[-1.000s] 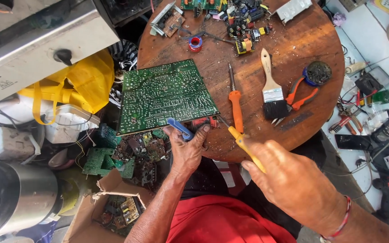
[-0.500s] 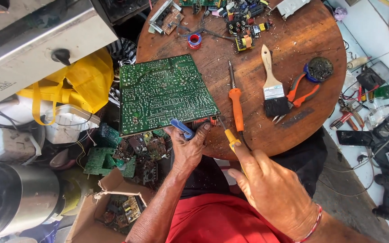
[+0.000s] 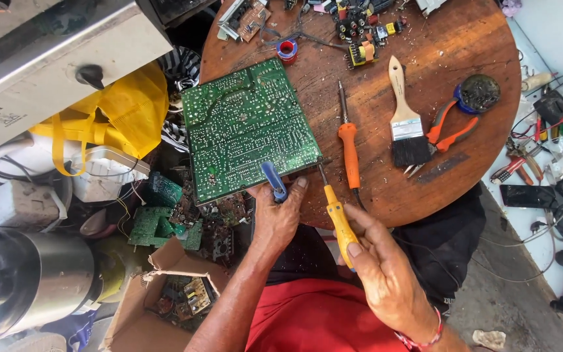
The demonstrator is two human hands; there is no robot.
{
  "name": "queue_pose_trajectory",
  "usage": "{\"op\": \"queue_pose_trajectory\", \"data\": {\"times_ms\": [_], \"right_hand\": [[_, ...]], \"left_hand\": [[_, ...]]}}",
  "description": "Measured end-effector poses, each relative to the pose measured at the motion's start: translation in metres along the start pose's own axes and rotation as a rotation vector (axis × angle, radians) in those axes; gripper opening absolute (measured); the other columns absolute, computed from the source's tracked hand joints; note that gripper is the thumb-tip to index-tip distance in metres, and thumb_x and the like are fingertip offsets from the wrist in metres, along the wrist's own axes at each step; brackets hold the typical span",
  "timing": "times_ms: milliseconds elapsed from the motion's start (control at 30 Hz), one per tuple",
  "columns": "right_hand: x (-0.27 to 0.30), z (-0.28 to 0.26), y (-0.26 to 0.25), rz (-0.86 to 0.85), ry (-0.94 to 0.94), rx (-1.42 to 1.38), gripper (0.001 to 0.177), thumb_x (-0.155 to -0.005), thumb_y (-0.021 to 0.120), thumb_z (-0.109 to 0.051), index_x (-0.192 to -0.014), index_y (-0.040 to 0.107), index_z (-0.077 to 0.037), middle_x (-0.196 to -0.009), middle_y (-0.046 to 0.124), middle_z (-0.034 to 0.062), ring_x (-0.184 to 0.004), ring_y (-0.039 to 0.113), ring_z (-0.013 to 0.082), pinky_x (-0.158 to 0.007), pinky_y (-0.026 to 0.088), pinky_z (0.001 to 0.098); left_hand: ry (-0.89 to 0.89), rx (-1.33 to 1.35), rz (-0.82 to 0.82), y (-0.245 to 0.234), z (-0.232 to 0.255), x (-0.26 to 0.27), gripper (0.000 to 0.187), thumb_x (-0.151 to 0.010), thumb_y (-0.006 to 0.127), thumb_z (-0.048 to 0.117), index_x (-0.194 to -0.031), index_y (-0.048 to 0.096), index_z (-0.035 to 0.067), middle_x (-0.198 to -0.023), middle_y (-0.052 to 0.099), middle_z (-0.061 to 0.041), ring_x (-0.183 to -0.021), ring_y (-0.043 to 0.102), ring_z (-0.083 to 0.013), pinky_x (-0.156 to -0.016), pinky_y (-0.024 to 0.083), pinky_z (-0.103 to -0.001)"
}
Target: The person uses a soldering iron and solder wire to work on a green circuit board held in a clamp. They apply heat and solder to various points on the board, occasionally using a screwdriver to assist with the process.
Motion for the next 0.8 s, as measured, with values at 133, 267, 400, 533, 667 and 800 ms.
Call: {"op": "queue_pose_trajectory", "data": {"times_ms": [133, 267, 400, 533, 667, 800], "right_hand": [[-0.01, 0.026, 0.012, 0.027, -0.054, -0.312, 0.062, -0.094, 0.061, -0.021, -0.15, 0.041, -0.002, -0.123, 0.066, 0.0158, -0.102, 0.071, 0.0206, -0.083, 0.067, 0.0351], [-0.008, 0.04, 0.023, 0.02, 0.004, -0.222, 0.063, -0.089, 0.068, -0.023, -0.145, 0.048, -0.003, -0.124, 0.065, 0.0139, -0.097, 0.069, 0.016, -0.087, 0.061, 0.0287], [-0.007, 0.039, 0.031, 0.005, 0.034, -0.268, 0.06, -0.088, 0.07, -0.028, -0.139, 0.054, 0.001, -0.119, 0.071, 0.0165, -0.095, 0.077, 0.0222, -0.086, 0.071, 0.0345], [-0.003, 0.042, 0.023, 0.01, 0.027, -0.184, 0.06, -0.089, 0.069, -0.028, -0.141, 0.055, -0.001, -0.122, 0.075, 0.0151, -0.095, 0.082, 0.0236, -0.085, 0.071, 0.0329], [-0.003, 0.048, 0.02, 0.018, -0.014, -0.113, 0.057, -0.091, 0.067, -0.018, -0.144, 0.054, -0.001, -0.13, 0.074, 0.0147, -0.105, 0.08, 0.0209, -0.092, 0.069, 0.0323], [-0.007, 0.071, 0.027, 0.003, 0.096, -0.186, 0.06, -0.091, 0.066, -0.022, -0.146, 0.052, -0.002, -0.136, 0.072, 0.017, -0.11, 0.081, 0.0258, -0.098, 0.064, 0.0313]], "left_hand": [[-0.007, 0.001, -0.091, -0.01, -0.002, 0.01, 0.045, -0.098, 0.064, 0.045, -0.073, 0.035, 0.021, -0.061, 0.038, 0.004, -0.058, 0.038, -0.0121, -0.057, 0.036, -0.036], [0.007, -0.205, -0.064, -0.026, -0.013, 0.008, 0.034, -0.097, 0.063, 0.042, -0.08, 0.051, 0.014, -0.069, 0.046, 0.0, -0.066, 0.042, -0.0166, -0.062, 0.038, -0.038], [0.118, -0.178, -0.035, -0.028, -0.013, -0.004, 0.048, -0.097, 0.067, 0.044, -0.067, 0.041, 0.017, -0.06, 0.038, 0.003, -0.057, 0.035, -0.0142, -0.055, 0.03, -0.036], [0.239, -0.259, -0.052, -0.026, -0.016, -0.008, 0.051, -0.1, 0.064, 0.044, -0.066, 0.039, 0.016, -0.057, 0.036, 0.002, -0.052, 0.035, -0.0152, -0.051, 0.029, -0.037], [0.314, -0.425, -0.099, -0.023, -0.024, -0.01, 0.037, -0.099, 0.064, 0.044, -0.078, 0.063, 0.013, -0.055, 0.044, -0.001, -0.049, 0.038, -0.0196, -0.05, 0.03, -0.042], [0.3, -0.611, -0.075, -0.024, -0.028, -0.012, 0.036, -0.096, 0.061, 0.047, -0.11, 0.079, 0.019, -0.065, 0.068, -0.013, -0.059, 0.064, -0.0412, -0.056, 0.045, -0.051]]}}
Point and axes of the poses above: each hand's wrist, its own x-axis away from the middle knuckle, its own y-axis out of the palm, z = x × y, the point moved 9 cm from there along -x, towards the middle knuckle
